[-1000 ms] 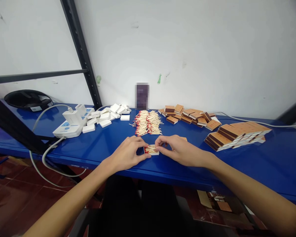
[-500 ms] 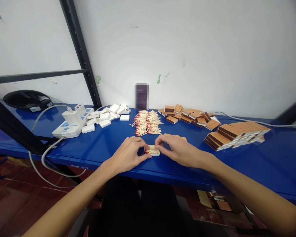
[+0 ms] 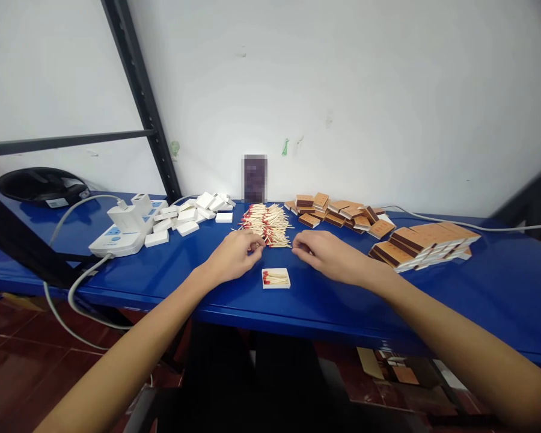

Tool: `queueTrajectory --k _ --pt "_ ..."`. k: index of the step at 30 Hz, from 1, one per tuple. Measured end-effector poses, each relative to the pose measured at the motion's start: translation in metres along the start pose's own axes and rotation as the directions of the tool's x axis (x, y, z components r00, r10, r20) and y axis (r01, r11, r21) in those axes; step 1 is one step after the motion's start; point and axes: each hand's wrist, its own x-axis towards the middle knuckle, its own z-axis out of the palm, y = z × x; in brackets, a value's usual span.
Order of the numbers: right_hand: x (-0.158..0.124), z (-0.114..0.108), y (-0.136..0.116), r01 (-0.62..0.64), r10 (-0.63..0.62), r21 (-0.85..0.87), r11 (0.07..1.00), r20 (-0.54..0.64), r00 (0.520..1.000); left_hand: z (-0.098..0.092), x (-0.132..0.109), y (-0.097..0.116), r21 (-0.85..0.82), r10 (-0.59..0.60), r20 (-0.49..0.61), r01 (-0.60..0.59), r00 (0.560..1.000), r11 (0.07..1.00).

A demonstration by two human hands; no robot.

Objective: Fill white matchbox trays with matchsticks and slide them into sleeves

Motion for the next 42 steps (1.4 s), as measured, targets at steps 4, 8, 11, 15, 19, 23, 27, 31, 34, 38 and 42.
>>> queueTrajectory --k 4,8,11,15,19,23,27,31,34,38,42 --pt "0.019 0.004 0.011 0.027 -0.015 -0.113 0.993 0.108 0.994 0.009 0.020 -0.004 0.237 0.040 0.111 -0.065 0.993 0.969" --pt "0.026 0.007 0.012 0.001 0.014 -0.148 0.989 0.105 0.994 0.014 0.027 0.002 0.362 0.041 0.159 -0.097 0.986 0.927" --pt "0.026 0.008 0.017 -0.016 0.031 -0.149 0.989 0.101 0.994 0.015 0.029 0.004 0.376 0.033 0.167 -0.094 0.985 0.922" --pt "0.025 0.012 0.025 -0.024 0.034 -0.111 0.994 0.097 0.995 0.014 0.027 0.004 0.366 0.013 0.167 -0.074 0.986 0.928" --pt "0.025 0.014 0.026 -0.010 0.016 -0.086 0.996 0.066 0.998 0.011 0.021 0.004 0.356 0.001 0.172 -0.063 0.985 0.932" --pt "0.026 0.013 0.022 0.014 -0.012 -0.049 0.999 0.043 0.999 0.004 0.013 0.006 0.331 0.004 0.188 -0.067 0.982 0.941" --pt "0.027 0.015 0.020 0.011 -0.009 -0.031 0.999 0.064 0.998 -0.002 0.005 0.005 0.320 0.014 0.215 -0.084 0.976 0.944" --pt "0.029 0.019 0.020 -0.019 0.023 -0.046 0.999 0.090 0.996 -0.004 0.004 0.003 0.307 0.008 0.246 -0.086 0.969 0.948" --pt "0.028 0.020 0.019 -0.027 0.033 -0.065 0.997 0.091 0.995 -0.005 0.006 0.004 0.325 0.025 0.270 -0.116 0.963 0.939" --pt "0.025 0.018 0.019 -0.028 0.030 -0.039 0.999 0.061 0.998 -0.005 0.007 0.007 0.360 0.029 0.311 -0.145 0.950 0.922" --pt "0.021 0.015 0.017 -0.020 0.020 0.000 1.000 0.048 0.999 -0.006 0.004 0.003 0.354 0.001 0.309 -0.116 0.951 0.928"
